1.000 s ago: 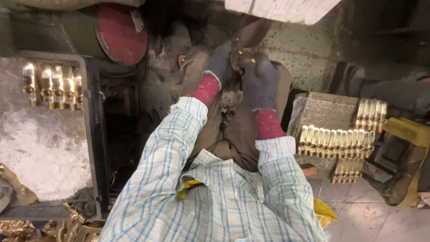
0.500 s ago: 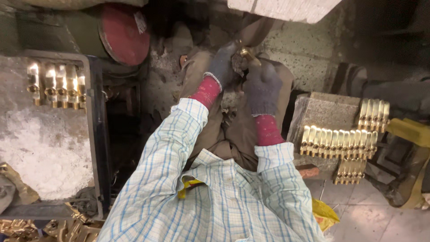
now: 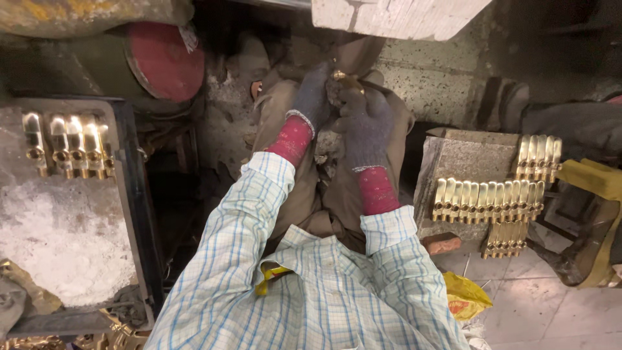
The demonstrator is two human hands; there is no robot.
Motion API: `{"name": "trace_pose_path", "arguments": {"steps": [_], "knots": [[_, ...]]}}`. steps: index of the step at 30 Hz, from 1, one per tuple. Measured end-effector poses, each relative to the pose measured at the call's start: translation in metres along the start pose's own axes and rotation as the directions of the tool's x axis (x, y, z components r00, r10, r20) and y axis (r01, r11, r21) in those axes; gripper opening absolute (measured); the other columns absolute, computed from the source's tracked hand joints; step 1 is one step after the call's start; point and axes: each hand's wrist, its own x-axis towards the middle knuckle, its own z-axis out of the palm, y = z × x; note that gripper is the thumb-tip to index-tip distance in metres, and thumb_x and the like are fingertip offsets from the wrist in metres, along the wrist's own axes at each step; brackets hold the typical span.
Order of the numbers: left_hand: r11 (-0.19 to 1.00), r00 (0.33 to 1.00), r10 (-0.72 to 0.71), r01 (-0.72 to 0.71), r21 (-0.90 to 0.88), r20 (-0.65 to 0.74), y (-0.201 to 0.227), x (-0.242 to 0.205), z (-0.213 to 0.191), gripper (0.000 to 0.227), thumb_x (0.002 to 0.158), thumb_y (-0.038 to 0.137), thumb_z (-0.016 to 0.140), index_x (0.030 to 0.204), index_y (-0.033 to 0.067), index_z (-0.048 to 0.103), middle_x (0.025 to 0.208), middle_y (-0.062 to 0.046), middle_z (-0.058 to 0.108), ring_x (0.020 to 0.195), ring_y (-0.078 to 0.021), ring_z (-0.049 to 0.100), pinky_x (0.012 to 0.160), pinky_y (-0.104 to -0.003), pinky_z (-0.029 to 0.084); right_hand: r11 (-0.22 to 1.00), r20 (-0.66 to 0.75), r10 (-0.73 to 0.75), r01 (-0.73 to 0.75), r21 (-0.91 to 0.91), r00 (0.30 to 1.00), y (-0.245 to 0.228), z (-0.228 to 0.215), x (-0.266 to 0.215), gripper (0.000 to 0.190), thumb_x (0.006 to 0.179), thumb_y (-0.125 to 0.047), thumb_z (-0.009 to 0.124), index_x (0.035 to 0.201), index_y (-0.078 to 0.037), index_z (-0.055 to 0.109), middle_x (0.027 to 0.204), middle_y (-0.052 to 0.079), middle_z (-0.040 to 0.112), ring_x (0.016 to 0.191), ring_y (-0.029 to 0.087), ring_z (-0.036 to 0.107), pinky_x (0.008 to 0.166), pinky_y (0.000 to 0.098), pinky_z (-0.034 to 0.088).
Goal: The person sits on the floor and repeatedly picks up small brass-colored metal parts, rubs them against a grinding wheel, and places them on a nearby metal block. The person handles the parts one at a time throughout the clip.
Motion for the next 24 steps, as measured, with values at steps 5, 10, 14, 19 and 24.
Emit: {"name": "trace_pose_path", "arguments": {"steps": [5,10,14,19,24], "knots": [[0.997,0.994,0.079,-0.078,-0.014,0.074,-0.002,0.018,-0.017,0.024,0.103,0.030,0.062,0.089,0.0111,0.059,0.062,-0.002,0.052,0.050,-0.0158,0.050,0.045,-0.032,0.041,0.986,-0.059,0.152,-0.155,-0.057,0.987,-0.014,0.012,0.011,0.022,0.099,-0.012,0.067,0.109,0.007,0.067,0.077,0.007,0.063,0.053,0.015,0.059,0.044,0.0271,0.045],[0.394,0.755,0.602,-0.564,0.726,0.260,0.026,-0.015,-0.010,0.018,0.104,0.023,0.058,0.105,0.0064,0.063,0.085,-0.008,0.067,0.074,-0.0230,0.064,0.068,-0.036,0.054,0.978,0.041,0.183,-0.177,-0.113,0.982,-0.041,0.019,0.005,0.020,0.096,-0.015,0.061,0.108,0.000,0.065,0.072,0.006,0.061,0.049,0.014,0.057,0.041,0.0274,0.045],[0.873,0.864,0.470,-0.485,0.050,0.182,0.058,-0.104,0.016,0.023,0.102,0.015,0.056,0.121,0.0083,0.067,0.103,-0.008,0.071,0.090,-0.0186,0.066,0.077,-0.032,0.055,0.970,0.205,0.224,-0.239,0.050,0.953,-0.042,-0.006,-0.017,0.021,0.097,-0.014,0.055,0.109,0.002,0.062,0.077,0.008,0.065,0.058,0.018,0.065,0.053,0.0322,0.056],[0.099,0.605,0.638,-0.677,0.729,0.476,0.057,-0.235,0.029,0.028,0.102,0.007,0.063,0.130,0.0033,0.066,0.120,-0.005,0.066,0.101,-0.0127,0.061,0.089,-0.028,0.052,0.771,0.466,0.175,-0.415,0.483,0.867,-0.017,-0.047,-0.043,0.034,0.103,-0.024,0.050,0.122,0.003,0.058,0.089,0.012,0.065,0.069,0.018,0.061,0.063,0.0379,0.057],[0.187,0.653,0.599,-0.676,0.712,0.463,0.052,-0.276,0.049,0.030,0.101,0.004,0.061,0.129,-0.0017,0.064,0.124,-0.009,0.064,0.100,-0.0118,0.062,0.088,-0.025,0.053,0.686,0.540,0.145,-0.478,0.549,0.829,0.000,-0.061,-0.045,0.039,0.110,-0.031,0.051,0.130,0.002,0.058,0.095,0.012,0.062,0.079,0.019,0.060,0.068,0.0300,0.054]]}}
